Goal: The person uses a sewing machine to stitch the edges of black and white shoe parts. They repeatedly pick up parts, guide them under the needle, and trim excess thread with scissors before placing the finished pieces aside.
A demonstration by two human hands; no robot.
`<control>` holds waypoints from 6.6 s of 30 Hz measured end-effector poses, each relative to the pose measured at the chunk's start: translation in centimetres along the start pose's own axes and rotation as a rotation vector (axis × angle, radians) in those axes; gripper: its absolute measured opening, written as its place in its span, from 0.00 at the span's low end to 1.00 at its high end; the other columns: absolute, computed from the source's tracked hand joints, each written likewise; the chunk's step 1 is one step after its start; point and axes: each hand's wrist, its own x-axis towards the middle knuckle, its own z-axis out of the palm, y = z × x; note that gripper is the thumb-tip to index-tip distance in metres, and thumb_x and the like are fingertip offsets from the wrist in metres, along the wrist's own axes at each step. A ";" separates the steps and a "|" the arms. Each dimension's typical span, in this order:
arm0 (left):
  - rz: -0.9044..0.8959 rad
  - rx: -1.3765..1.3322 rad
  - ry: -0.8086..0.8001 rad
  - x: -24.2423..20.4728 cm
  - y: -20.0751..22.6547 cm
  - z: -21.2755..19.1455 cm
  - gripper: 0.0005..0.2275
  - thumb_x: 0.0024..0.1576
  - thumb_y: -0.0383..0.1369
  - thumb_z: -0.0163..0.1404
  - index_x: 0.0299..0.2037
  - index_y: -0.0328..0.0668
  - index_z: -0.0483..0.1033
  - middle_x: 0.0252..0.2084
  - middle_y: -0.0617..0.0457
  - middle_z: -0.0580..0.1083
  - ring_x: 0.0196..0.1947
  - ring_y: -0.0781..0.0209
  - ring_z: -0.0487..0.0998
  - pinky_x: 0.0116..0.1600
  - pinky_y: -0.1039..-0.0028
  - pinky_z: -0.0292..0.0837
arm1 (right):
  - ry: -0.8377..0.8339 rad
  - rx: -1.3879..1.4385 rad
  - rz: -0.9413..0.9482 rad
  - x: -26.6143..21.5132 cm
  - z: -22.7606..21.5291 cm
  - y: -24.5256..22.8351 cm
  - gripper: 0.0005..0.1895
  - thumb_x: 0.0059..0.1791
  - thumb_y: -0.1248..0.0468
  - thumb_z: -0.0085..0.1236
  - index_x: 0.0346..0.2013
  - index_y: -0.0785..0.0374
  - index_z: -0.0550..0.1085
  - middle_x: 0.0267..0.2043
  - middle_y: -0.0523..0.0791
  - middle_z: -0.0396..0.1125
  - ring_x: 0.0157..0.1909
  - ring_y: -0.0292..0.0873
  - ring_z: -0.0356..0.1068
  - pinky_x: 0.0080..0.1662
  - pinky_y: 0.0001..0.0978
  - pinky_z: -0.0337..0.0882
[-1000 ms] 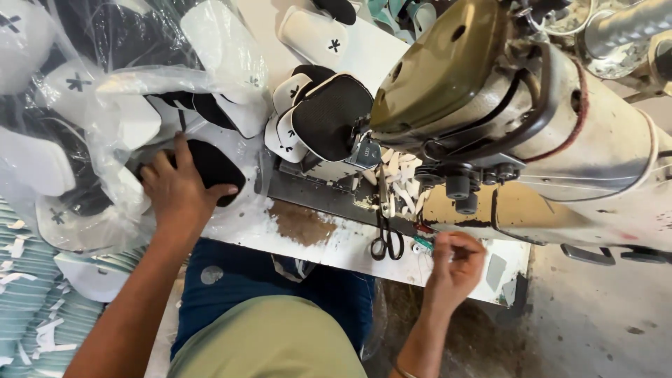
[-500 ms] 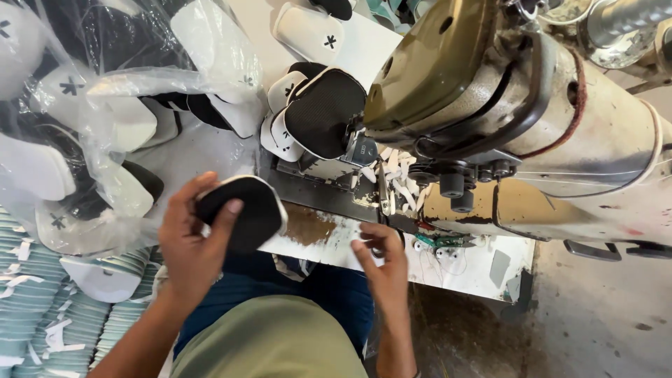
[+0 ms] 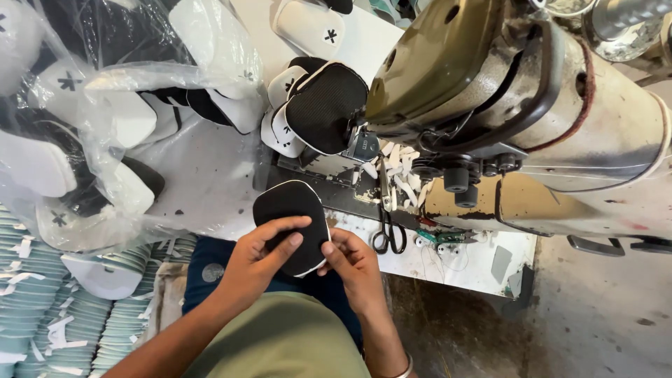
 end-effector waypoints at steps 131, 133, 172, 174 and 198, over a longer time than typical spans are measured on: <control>0.379 0.536 0.008 4.9 3.3 5.0 0.29 0.51 0.25 0.64 0.65 0.45 0.71 0.59 0.42 0.73 0.58 0.50 0.77 0.60 0.68 0.74 | 0.327 0.089 -0.256 7.1 0.4 -7.7 0.10 0.46 0.73 0.66 0.35 0.61 0.72 0.35 0.43 0.74 0.37 0.32 0.72 0.43 0.22 0.72; 0.349 0.536 0.073 5.7 3.6 5.5 0.29 0.52 0.26 0.64 0.66 0.45 0.69 0.60 0.42 0.72 0.58 0.50 0.77 0.60 0.68 0.75 | 0.332 0.096 -0.261 8.9 0.1 -7.7 0.13 0.45 0.73 0.66 0.34 0.58 0.70 0.33 0.41 0.72 0.35 0.31 0.71 0.41 0.20 0.71; 0.026 0.548 -0.381 17.5 13.1 -0.3 0.29 0.48 0.25 0.63 0.64 0.43 0.74 0.51 0.58 0.81 0.49 0.72 0.76 0.57 0.78 0.71 | 0.274 0.266 -0.331 11.0 2.3 -6.4 0.21 0.50 0.75 0.63 0.30 0.58 0.58 0.30 0.47 0.72 0.29 0.38 0.73 0.34 0.30 0.76; -0.046 0.373 -0.362 17.7 12.9 -0.3 0.29 0.48 0.25 0.63 0.64 0.43 0.74 0.50 0.56 0.81 0.46 0.71 0.78 0.55 0.78 0.74 | 0.307 0.233 -0.383 11.2 2.4 -6.3 0.21 0.51 0.74 0.64 0.29 0.58 0.58 0.28 0.46 0.70 0.28 0.38 0.72 0.33 0.30 0.76; 0.234 0.219 0.209 10.6 6.1 -0.6 0.16 0.60 0.25 0.59 0.58 0.41 0.78 0.33 0.66 0.67 0.24 0.82 0.56 0.27 0.87 0.49 | 0.375 0.213 -0.329 11.2 2.7 -7.7 0.19 0.50 0.71 0.63 0.27 0.58 0.59 0.27 0.48 0.73 0.27 0.41 0.75 0.29 0.32 0.75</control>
